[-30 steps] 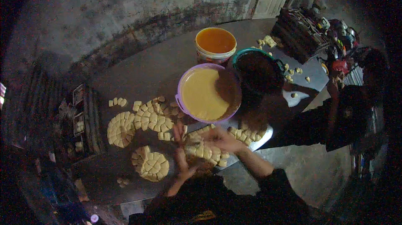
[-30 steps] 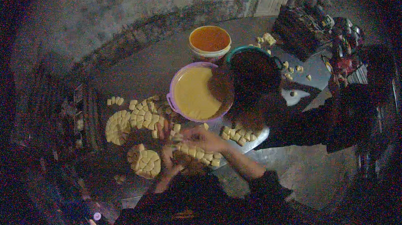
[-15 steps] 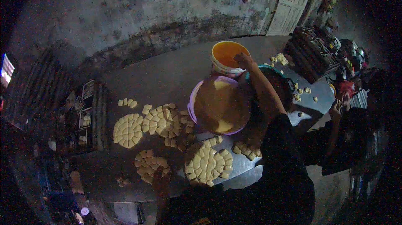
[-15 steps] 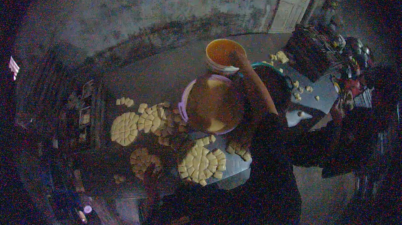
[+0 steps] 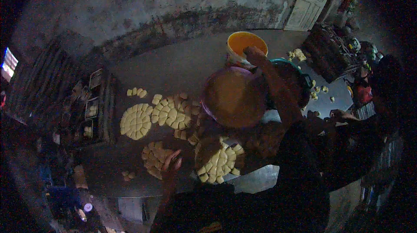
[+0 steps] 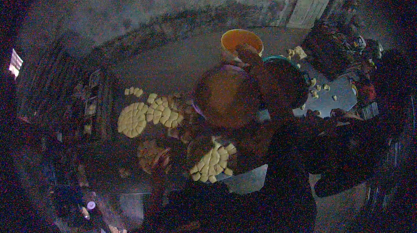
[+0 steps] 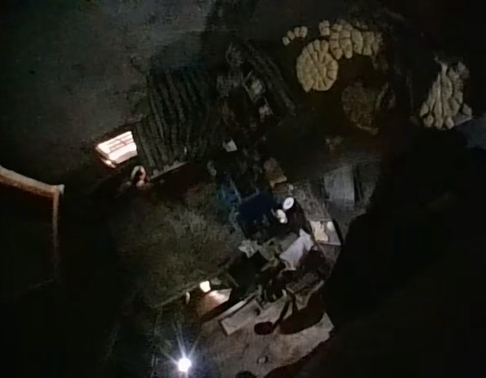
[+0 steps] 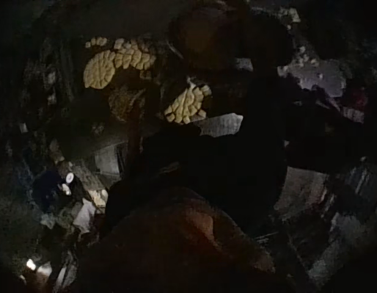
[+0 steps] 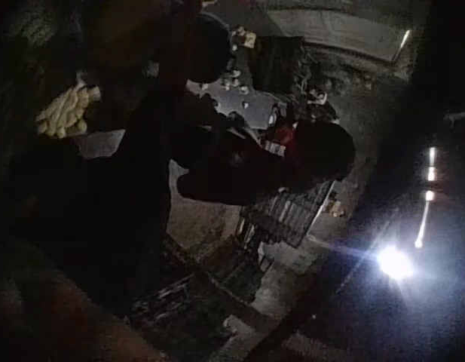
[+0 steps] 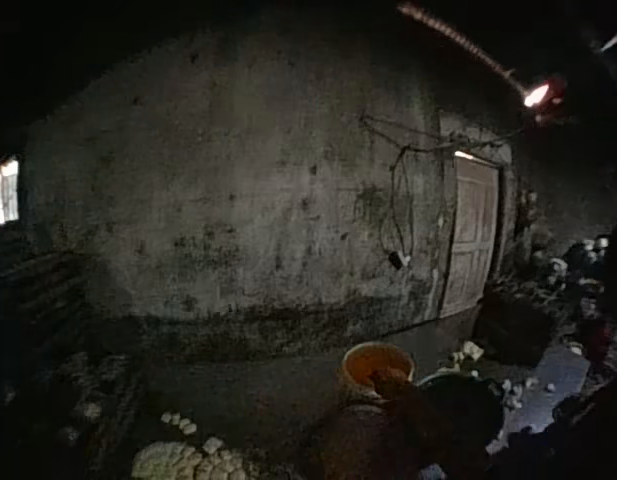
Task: The person shapes small pieces of dough by hand on a metal table, dips them into a bowl of liquid, and then places the coated dough into baking pans.
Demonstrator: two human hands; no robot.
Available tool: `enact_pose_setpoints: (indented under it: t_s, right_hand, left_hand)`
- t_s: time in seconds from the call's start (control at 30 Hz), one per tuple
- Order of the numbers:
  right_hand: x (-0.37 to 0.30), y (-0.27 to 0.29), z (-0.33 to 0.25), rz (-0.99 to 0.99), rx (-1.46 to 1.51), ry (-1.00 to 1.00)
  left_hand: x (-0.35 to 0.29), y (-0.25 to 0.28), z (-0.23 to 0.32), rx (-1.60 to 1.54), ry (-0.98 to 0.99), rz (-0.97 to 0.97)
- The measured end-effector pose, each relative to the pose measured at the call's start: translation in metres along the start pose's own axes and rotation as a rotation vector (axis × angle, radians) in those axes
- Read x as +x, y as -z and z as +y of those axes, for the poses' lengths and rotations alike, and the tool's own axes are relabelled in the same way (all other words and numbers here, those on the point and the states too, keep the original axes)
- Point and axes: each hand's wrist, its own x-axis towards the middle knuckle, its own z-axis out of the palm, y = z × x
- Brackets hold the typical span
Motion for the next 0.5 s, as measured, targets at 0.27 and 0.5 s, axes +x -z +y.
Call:
enact_pose_setpoints:
  t_s: [0.27,0.5]
  right_hand:
    - [-0.041,-0.009,-0.105,-0.154,0.134,0.032]
    - [-0.194,0.068,-0.404,-0.694,1.067,-0.509]
  left_hand:
    - [0.017,-0.043,0.043,-0.4,0.053,-0.191]
    - [0.001,-0.039,0.008,-0.871,0.108,-0.019]
